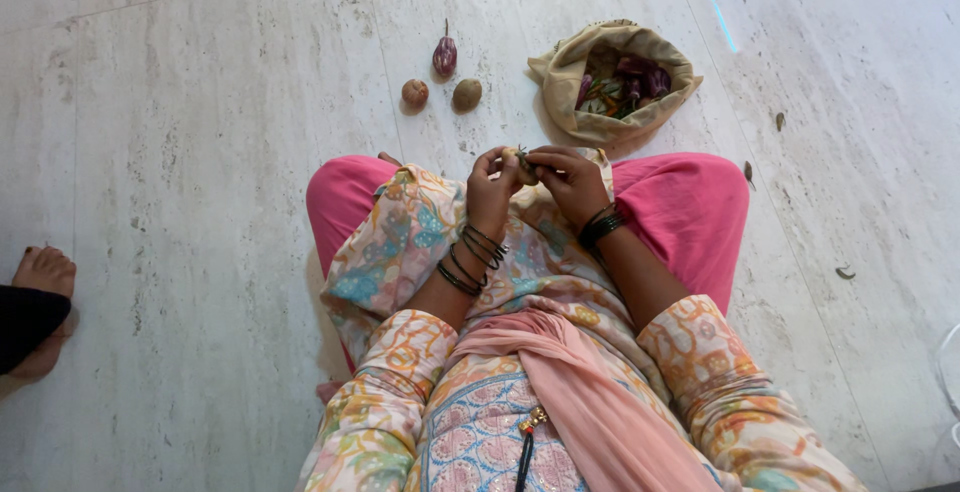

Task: The person sits on the floor and peels a small purple eggplant using a knife, then peels a potato by hand. The person places the peeled items into a cloth bag.

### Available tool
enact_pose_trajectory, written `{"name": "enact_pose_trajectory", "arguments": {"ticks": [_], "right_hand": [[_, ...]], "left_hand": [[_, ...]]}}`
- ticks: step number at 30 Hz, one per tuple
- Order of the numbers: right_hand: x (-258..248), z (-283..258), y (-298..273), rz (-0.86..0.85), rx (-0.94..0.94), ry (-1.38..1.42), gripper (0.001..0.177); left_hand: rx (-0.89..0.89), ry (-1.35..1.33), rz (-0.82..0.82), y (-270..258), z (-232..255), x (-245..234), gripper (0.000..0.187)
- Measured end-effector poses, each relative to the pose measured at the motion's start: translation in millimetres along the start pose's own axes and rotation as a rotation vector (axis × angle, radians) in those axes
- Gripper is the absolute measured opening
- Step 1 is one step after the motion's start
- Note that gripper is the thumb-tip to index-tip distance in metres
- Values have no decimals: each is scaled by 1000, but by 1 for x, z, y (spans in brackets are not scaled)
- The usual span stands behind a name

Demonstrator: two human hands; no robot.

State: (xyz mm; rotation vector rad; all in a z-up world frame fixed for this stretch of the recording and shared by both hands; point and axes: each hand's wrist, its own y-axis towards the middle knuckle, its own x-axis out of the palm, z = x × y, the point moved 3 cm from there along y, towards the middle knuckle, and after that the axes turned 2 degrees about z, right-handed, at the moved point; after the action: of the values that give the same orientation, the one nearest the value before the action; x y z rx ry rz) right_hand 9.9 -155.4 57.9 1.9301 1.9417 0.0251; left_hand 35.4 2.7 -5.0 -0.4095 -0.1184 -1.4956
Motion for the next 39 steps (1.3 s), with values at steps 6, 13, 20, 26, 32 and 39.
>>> {"name": "enact_pose_trajectory", "arguments": {"ticks": [6, 13, 20, 26, 32, 39], "right_hand": [[0, -9, -3, -13, -50, -70, 22], [-9, -4, 2, 106, 113, -64, 28], [0, -15, -2, -39, -31, -178, 30], [-4, -10, -3, 46, 25, -117, 25], [-11, -7, 1, 118, 51, -163, 22], [3, -20, -4, -44, -49, -127, 23]], "left_hand": [[-78, -61, 42, 3, -2, -1, 44], [-58, 93, -208, -5, -2, 7, 46], [-44, -123, 48, 2, 2, -2, 42], [-90, 49, -73, -1, 3, 3, 44], [-106, 91, -232, -11, 1, 11, 44], [-103, -63, 63, 4, 0, -3, 34]]}}
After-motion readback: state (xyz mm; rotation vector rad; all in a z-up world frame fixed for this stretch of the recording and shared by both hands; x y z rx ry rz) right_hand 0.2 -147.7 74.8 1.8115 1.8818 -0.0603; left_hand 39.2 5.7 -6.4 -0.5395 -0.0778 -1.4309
